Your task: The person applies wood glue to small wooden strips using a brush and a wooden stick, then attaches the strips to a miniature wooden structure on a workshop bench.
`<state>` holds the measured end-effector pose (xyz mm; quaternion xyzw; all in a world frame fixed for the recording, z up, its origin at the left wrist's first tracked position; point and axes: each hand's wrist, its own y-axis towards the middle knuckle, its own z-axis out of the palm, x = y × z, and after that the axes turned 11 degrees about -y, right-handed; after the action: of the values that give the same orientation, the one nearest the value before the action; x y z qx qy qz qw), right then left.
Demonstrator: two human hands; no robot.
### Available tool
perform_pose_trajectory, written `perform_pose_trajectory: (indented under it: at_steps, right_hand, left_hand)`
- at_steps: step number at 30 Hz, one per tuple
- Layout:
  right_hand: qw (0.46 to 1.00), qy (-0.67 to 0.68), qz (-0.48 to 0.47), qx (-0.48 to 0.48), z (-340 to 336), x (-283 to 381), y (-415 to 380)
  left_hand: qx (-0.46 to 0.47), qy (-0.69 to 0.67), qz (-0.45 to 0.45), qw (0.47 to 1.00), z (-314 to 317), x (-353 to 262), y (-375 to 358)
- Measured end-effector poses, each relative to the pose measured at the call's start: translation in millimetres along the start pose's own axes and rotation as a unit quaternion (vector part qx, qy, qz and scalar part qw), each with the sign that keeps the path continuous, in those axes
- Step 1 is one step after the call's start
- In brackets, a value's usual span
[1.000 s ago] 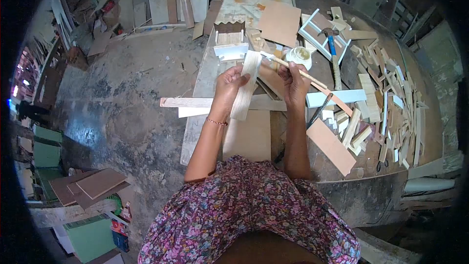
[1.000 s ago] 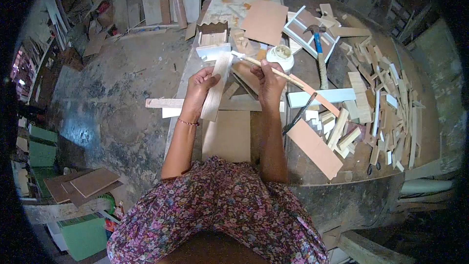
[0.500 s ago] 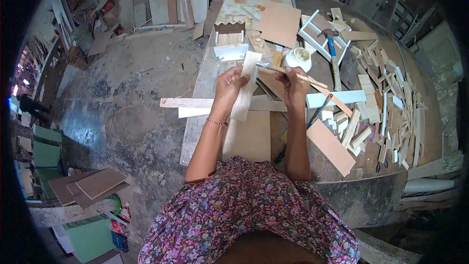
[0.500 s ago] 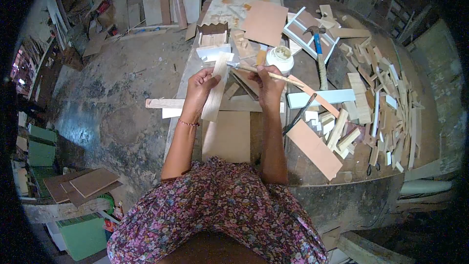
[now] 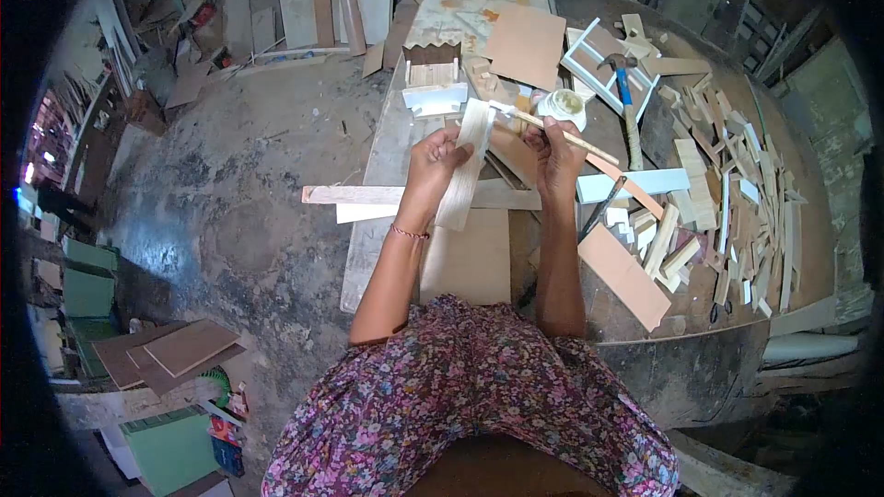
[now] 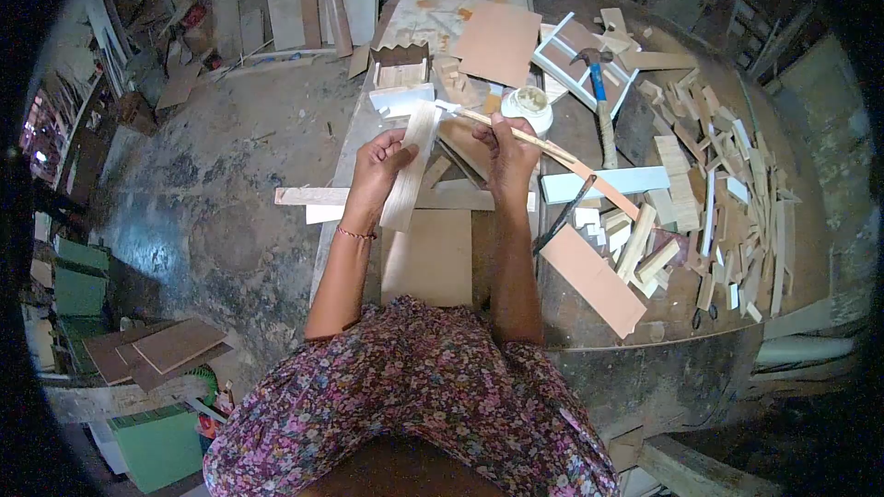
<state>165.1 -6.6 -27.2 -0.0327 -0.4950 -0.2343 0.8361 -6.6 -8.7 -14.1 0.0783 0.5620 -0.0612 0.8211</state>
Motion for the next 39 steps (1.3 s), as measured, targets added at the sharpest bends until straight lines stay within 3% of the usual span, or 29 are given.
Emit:
perform_pose_trajectory:
  at_steps: [39]
  right_hand:
    - [0.992, -0.026, 0.029, 0.118, -7, -8, -15]
  left_hand:
    - [-0.079, -0.089, 0.022, 0.993, 0, 2, 10]
